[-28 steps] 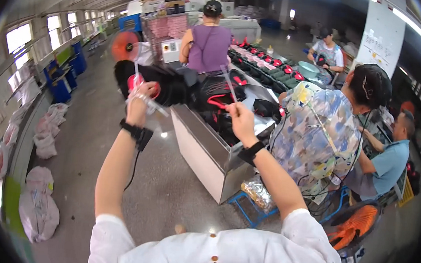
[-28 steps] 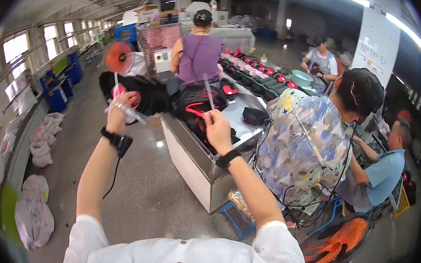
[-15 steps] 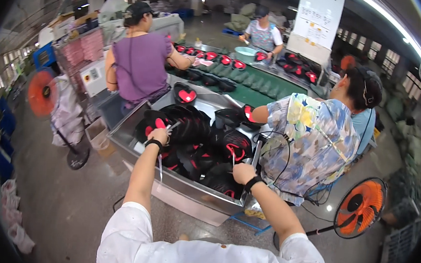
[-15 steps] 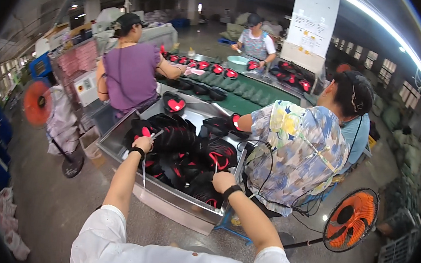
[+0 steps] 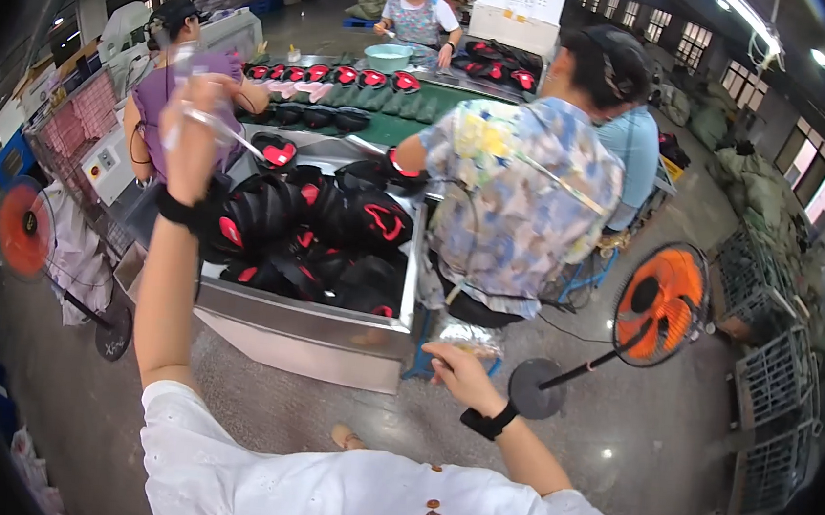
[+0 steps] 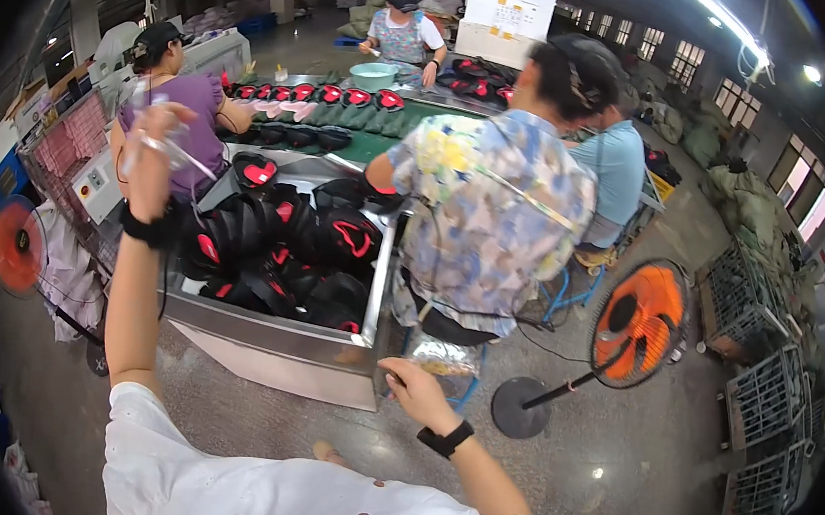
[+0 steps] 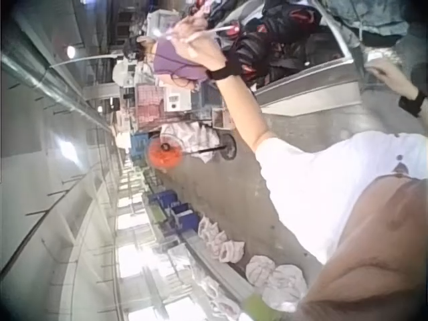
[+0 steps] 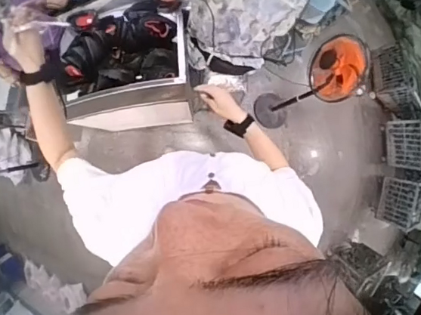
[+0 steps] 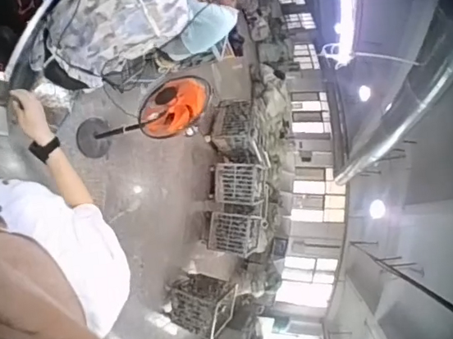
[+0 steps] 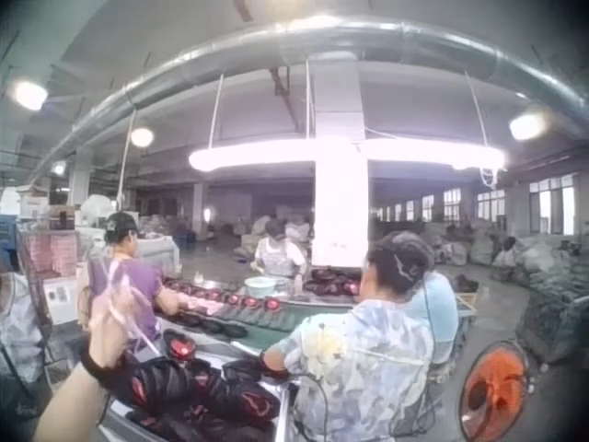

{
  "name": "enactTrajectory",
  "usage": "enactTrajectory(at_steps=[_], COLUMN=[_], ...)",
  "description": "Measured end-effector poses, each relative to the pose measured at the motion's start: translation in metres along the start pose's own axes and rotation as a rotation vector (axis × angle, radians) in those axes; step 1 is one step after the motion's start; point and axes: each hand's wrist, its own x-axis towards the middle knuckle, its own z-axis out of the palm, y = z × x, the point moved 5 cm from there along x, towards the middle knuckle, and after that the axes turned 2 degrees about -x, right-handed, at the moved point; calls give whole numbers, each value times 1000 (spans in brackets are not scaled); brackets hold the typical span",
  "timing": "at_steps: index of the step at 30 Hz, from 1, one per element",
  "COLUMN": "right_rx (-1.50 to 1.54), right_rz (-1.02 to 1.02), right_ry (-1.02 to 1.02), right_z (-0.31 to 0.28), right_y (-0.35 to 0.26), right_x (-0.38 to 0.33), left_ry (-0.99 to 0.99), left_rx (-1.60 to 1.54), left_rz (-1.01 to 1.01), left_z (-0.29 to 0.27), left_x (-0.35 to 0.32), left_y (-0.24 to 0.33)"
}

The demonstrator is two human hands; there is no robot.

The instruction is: Organizing shoe uppers, transporting them to a conveyor line, and recording progress on a clipboard.

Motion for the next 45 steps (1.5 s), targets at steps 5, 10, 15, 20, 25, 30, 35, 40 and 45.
enactTrajectory(at_steps=[5,10,15,20,25,30,35,40,45], right_rx=[560,1139,1033,880,1091,791,549,645,523], right_rz=[41,155,59,273,364,531,372,359,542], right_ry=[278,543,331,918,748,927,1378,1428,1173], right_z=[-50,-98,-178,-300,-373,-487,-644,-791,-929], right_y=[39,85,104,159,231,275,287,359,449], right_x=[-156,-327,-439,-485,-528,-591,-640,-699,-707], left_ry=[-1108,-1472,-890,-1075,-855,-716,-1816,-2199,-2542], left_rx=[-445,-716,-1241,-1366,-1371,-1121,-1120,-1403,-903], left_rz=[-21,1,-618,-854,-792,-807,-651,-560,-325], left_z=[205,342,481,600,771,942,1019,1110,1228], left_x=[-240,-389,-394,-466,-512,-551,-638,-703,-739], left_y=[149,297,307,384,412,404,504,536,548])
